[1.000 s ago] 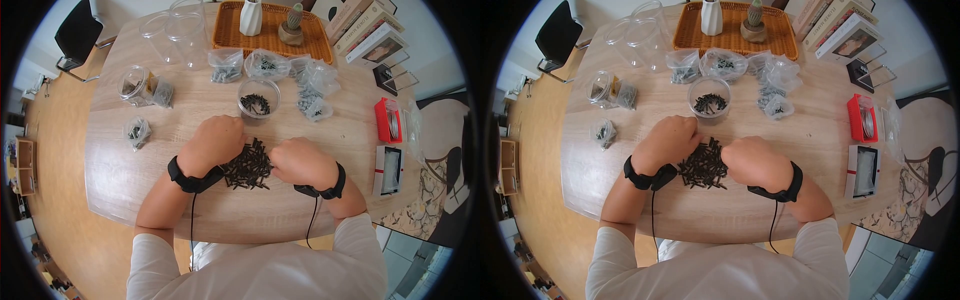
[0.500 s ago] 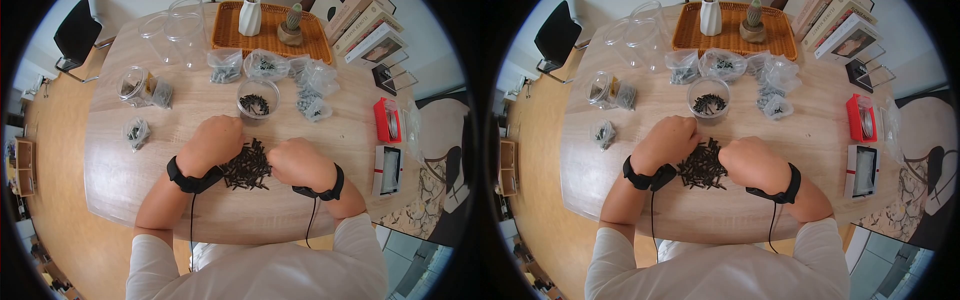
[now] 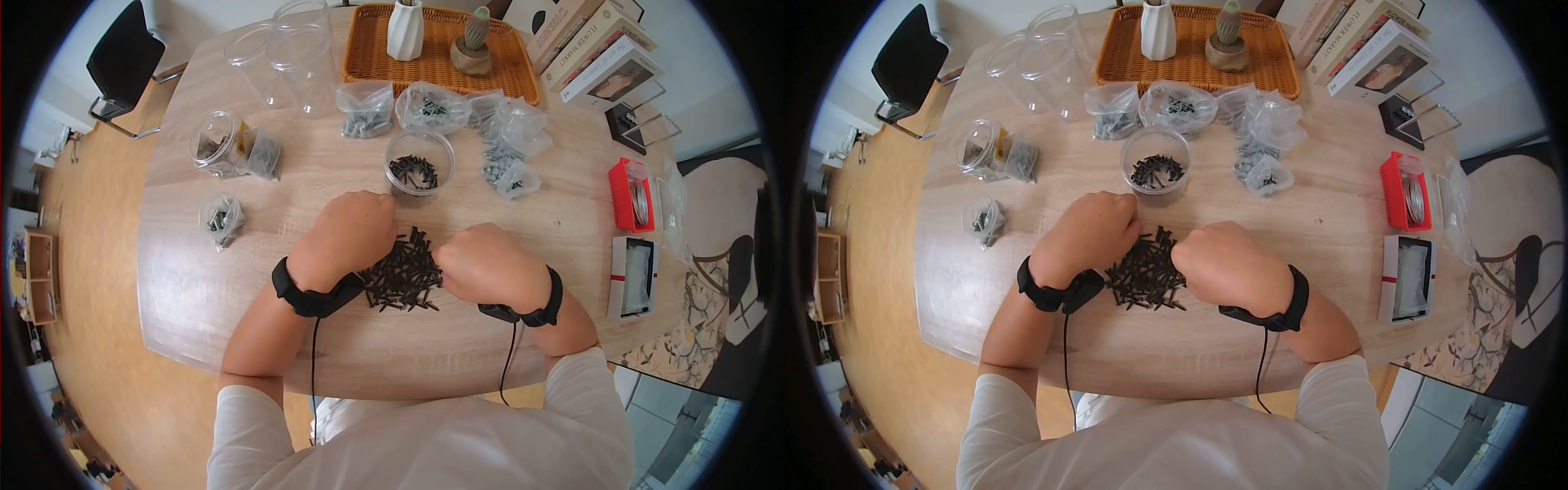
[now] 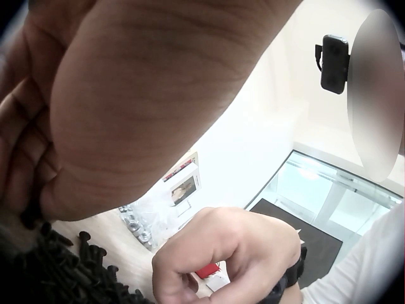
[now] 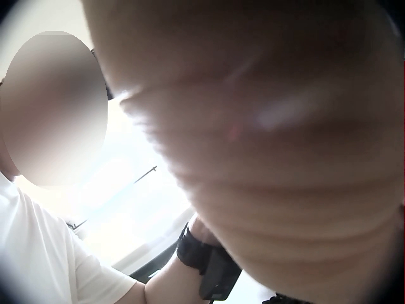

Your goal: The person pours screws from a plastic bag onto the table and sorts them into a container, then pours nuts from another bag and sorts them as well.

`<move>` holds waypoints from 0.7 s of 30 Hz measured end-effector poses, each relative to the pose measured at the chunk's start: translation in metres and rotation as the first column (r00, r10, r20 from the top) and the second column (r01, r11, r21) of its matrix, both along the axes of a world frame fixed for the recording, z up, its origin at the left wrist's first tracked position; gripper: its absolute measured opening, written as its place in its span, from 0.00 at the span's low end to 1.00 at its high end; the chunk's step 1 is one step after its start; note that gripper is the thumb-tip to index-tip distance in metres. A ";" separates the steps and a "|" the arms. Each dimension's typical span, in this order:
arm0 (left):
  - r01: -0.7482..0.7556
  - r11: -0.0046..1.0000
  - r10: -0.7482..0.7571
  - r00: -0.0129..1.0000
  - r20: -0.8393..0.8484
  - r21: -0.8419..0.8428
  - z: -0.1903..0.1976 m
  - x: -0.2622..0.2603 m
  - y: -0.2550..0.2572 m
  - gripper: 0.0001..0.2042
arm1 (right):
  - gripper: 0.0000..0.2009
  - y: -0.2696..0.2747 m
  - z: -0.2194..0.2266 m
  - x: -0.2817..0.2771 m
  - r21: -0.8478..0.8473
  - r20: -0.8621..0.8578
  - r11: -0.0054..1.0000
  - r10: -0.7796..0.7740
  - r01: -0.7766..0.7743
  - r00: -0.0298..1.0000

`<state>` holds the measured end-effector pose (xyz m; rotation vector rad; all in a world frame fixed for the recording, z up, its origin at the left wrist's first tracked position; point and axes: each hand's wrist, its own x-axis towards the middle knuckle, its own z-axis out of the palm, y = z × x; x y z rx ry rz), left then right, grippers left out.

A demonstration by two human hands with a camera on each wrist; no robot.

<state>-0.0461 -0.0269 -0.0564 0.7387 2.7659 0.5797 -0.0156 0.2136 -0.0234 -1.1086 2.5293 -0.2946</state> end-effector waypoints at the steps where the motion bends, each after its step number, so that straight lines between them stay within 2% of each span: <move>1: -0.002 1.000 0.002 1.000 -0.004 0.006 -0.001 0.000 0.000 0.13 | 0.06 0.000 -0.001 0.000 -0.006 -0.002 1.000 0.000 0.000 1.000; 15: 0.000 1.000 0.000 1.000 0.031 -0.009 0.004 0.000 0.001 0.12 | 0.04 0.001 -0.005 0.000 -0.073 -0.006 0.997 -0.027 0.026 1.000; 18: 0.004 1.000 -0.004 1.000 0.030 -0.006 0.004 0.000 0.000 0.12 | 0.04 0.002 -0.003 0.000 -0.037 0.023 0.999 -0.022 0.023 1.000; 21: 0.007 1.000 -0.007 1.000 0.029 -0.008 0.004 0.000 0.000 0.12 | 0.04 0.006 -0.001 0.000 -0.127 0.014 0.991 -0.050 0.051 0.999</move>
